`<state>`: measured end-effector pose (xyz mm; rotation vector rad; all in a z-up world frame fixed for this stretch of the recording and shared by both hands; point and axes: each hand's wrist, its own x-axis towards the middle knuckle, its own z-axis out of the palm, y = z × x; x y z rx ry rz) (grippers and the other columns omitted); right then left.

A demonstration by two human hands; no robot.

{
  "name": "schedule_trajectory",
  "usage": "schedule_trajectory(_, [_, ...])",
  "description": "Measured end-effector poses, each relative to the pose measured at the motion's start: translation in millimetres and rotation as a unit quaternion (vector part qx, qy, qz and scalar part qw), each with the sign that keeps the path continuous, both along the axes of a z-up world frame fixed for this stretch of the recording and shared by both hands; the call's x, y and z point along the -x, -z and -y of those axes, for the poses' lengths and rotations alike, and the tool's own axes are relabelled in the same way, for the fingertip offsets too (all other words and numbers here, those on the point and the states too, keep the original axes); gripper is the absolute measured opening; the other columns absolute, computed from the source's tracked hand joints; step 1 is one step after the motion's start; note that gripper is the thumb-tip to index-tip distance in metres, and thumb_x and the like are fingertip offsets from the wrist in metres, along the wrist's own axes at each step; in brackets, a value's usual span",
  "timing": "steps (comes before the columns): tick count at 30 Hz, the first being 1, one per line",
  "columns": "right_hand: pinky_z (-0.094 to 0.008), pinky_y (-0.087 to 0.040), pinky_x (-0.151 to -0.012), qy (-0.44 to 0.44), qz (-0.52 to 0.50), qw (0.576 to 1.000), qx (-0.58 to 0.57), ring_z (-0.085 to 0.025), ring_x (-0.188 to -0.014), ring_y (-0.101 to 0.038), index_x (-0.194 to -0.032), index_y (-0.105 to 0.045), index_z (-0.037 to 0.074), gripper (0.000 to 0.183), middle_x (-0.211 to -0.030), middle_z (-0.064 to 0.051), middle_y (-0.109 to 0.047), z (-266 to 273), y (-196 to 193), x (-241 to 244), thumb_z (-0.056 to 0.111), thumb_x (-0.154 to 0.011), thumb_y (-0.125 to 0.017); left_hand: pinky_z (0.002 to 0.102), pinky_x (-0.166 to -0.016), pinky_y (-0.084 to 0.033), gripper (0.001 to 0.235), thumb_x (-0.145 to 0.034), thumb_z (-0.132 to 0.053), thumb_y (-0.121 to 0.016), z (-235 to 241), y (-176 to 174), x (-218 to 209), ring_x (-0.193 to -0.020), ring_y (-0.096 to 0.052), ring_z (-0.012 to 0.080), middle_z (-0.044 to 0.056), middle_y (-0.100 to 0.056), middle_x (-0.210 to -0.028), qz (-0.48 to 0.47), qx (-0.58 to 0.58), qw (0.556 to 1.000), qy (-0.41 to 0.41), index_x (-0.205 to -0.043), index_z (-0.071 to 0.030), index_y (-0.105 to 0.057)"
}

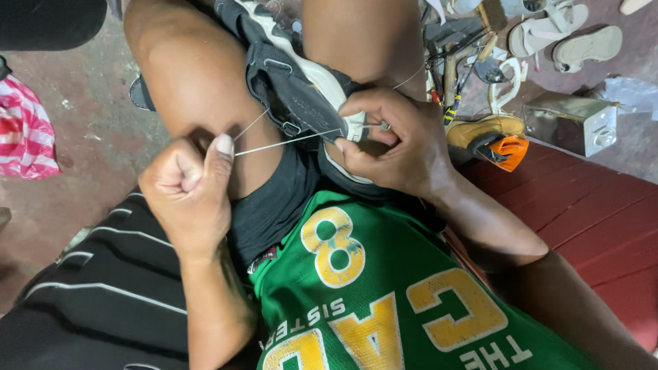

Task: The person sits on the floor and sews a sneaker using a needle and white thread. They repeatedly push the needle through the shoe's upper material and pull the thread tight to secure the stitches.

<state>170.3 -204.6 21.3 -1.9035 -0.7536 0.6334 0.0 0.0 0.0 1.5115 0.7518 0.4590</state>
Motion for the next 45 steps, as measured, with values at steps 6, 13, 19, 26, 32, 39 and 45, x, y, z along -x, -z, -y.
schedule_trajectory(6, [-0.029, -0.050, -0.064, -0.007, 0.002, 0.983, 0.181, -0.015, -0.063, -0.060, -0.116, -0.071, 0.009, 0.039, -0.077, -0.010, -0.066, -3.4, -13.0, -4.6, 0.010, -0.081, -0.090, 0.027, -0.078, -0.046, 0.021, -0.099, 0.001, -0.075, 2.2, -30.3, -20.2, -0.091, -0.051, 0.0156, 0.008, -0.054, -0.115, -0.056, -0.291, 0.955, 0.022, -0.107, -0.001, -0.057])
schedule_trajectory(13, [-0.024, -0.060, -0.072, -0.031, 0.051, 0.997, 0.041, -0.007, -0.087, -0.071, -0.123, -0.062, 0.007, 0.041, -0.107, -0.006, -0.073, -3.6, -10.0, -0.4, 0.009, -0.089, -0.085, 0.038, -0.085, -0.057, 0.025, -0.093, -0.011, -0.083, 37.7, -33.2, -51.4, -0.100, -0.069, 0.0254, 0.009, -0.063, -0.117, -0.035, -0.301, 0.934, 0.190, -0.113, -0.007, -0.069])
schedule_trajectory(19, [-0.033, -0.059, -0.065, -0.068, 0.065, 0.981, 0.169, -0.015, -0.074, -0.071, -0.139, -0.056, 0.010, 0.070, -0.088, -0.006, -0.071, 0.5, -29.1, -2.2, 0.030, -0.081, -0.089, 0.040, -0.078, -0.054, 0.017, -0.098, -0.005, -0.078, 33.8, -22.8, -53.2, -0.092, -0.068, 0.0330, 0.012, -0.065, -0.107, -0.015, -0.273, 0.938, 0.214, -0.106, -0.003, -0.063])
schedule_trajectory(26, [-0.040, -0.059, -0.069, -0.193, 0.136, 0.925, 0.299, -0.027, -0.081, -0.073, -0.155, -0.047, 0.010, 0.099, -0.098, -0.010, -0.071, 19.6, -59.0, -30.9, 0.054, -0.074, -0.085, 0.040, -0.077, -0.055, 0.015, -0.103, -0.001, -0.070, 23.9, -27.9, -46.7, -0.087, -0.069, 0.0294, 0.012, -0.064, -0.099, -0.032, -0.221, 0.946, 0.233, -0.111, 0.000, -0.057])
schedule_trajectory(32, [-0.042, -0.057, -0.083, -0.144, 0.261, 0.949, 0.103, -0.034, -0.103, -0.069, -0.140, -0.053, 0.008, 0.089, -0.124, -0.015, -0.062, -3.9, -44.2, -10.2, 0.057, -0.073, -0.085, 0.035, -0.066, -0.055, 0.021, -0.090, -0.007, -0.077, 20.8, -36.8, -45.7, -0.079, -0.069, 0.0259, 0.012, -0.065, -0.090, -0.070, -0.147, 0.948, 0.272, -0.104, -0.002, -0.062])
schedule_trajectory(39, [-0.033, -0.058, -0.075, -0.123, 0.216, 0.959, 0.133, -0.015, -0.073, -0.069, -0.138, -0.065, 0.014, 0.062, -0.126, -0.003, -0.072, -13.0, -22.8, -0.5, 0.033, -0.084, -0.090, 0.044, -0.076, -0.052, 0.011, -0.099, -0.005, -0.070, 24.1, -33.1, -45.0, -0.085, -0.066, 0.0384, 0.017, -0.065, -0.092, -0.057, -0.165, 0.942, 0.288, -0.102, -0.001, -0.060])
schedule_trajectory(45, [-0.026, -0.061, -0.072, -0.089, 0.160, 0.980, 0.079, -0.017, -0.086, -0.075, -0.140, -0.061, 0.014, 0.063, -0.129, -0.004, -0.071, -10.0, -15.5, 0.0, 0.029, -0.086, -0.089, 0.049, -0.084, -0.052, 0.006, -0.105, -0.002, -0.063, 29.7, -32.9, -47.1, -0.095, -0.064, 0.0429, 0.023, -0.063, -0.100, -0.081, -0.349, 0.914, 0.189, -0.109, 0.001, -0.059])
